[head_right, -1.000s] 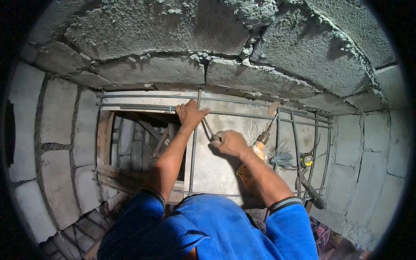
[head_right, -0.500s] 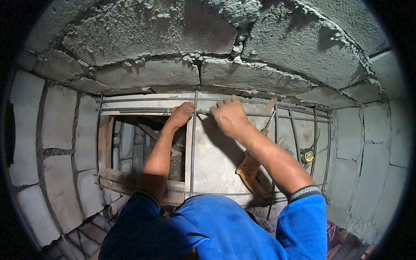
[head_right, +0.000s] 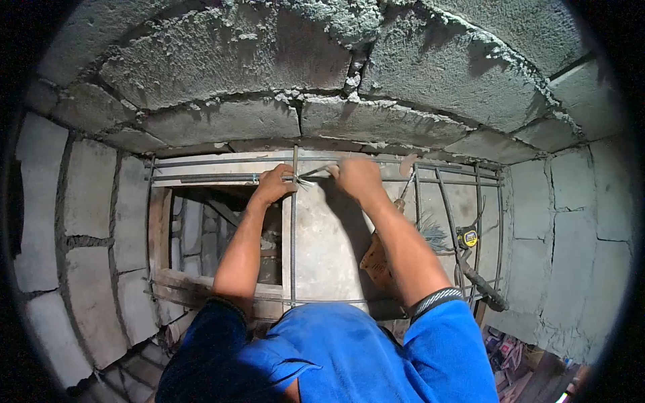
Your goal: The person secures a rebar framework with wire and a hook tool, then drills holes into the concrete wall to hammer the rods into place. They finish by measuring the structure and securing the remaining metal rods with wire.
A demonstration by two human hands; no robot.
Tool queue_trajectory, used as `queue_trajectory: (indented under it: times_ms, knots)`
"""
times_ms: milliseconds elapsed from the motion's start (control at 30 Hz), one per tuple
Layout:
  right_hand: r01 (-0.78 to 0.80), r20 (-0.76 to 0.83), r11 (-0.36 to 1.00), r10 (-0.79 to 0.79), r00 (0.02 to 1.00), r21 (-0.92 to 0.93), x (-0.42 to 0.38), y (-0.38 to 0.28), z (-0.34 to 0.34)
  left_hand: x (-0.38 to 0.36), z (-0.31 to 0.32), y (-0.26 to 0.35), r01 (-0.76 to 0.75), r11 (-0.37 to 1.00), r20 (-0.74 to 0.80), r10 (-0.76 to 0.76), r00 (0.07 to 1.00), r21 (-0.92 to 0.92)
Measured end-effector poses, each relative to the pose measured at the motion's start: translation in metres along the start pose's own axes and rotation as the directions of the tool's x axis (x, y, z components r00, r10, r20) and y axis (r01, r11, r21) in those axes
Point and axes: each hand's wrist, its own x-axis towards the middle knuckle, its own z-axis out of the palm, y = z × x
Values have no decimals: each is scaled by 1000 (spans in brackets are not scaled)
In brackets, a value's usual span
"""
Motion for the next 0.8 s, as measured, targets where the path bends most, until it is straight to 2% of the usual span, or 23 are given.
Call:
queue_trajectory:
  times_ms: [67,100,133,167,200,267,333,400,467,533,567,600,667,733,800]
  knots:
    - [-215,-33,968,221,975,130,-23,9,32,-3,0,0,19,998,106,-13,994,-57]
    - [-215,-34,968,221,975,130,-30,13,46,-5,0,3,2,1000,91,-5,996,28]
    - [-225,-44,948,240,970,225,-37,16,57,-5,2,3,-1,999,96,-2,995,32]
    - [-237,-53,918,267,962,319,-44,21,67,-5,5,5,-17,997,47,13,999,77]
    - [-252,-58,913,284,957,321,-42,23,63,-4,9,9,-38,992,1,38,999,119]
    - [-154,207,816,43,977,556,-36,20,42,-6,15,16,-34,981,-103,54,993,189]
    - [-181,180,952,139,974,246,-39,-12,25,-9,15,24,-49,967,-120,81,989,251]
    - [-198,66,916,187,980,350,-59,-17,36,-7,20,21,-48,964,-135,86,987,263]
    - [-315,70,734,344,936,602,-74,-16,85,-7,23,21,-54,953,-168,108,980,298]
    - [-397,235,515,352,906,760,-84,-26,91,-13,26,16,-94,958,-185,148,972,271]
    - [-257,-1,659,364,931,707,-83,-36,93,-12,27,18,-83,942,-182,148,972,324]
    - [6,-266,779,207,941,627,-82,-40,80,-12,27,22,-66,924,-188,146,971,376]
    - [289,-599,809,94,795,511,-76,-36,67,-11,29,20,-35,936,-174,102,980,349]
    - [340,-646,814,56,762,471,-89,-23,40,-8,31,20,-9,947,-161,64,985,321]
    - [171,-560,865,144,816,471,-131,27,38,-5,37,20,-51,957,-251,127,960,287]
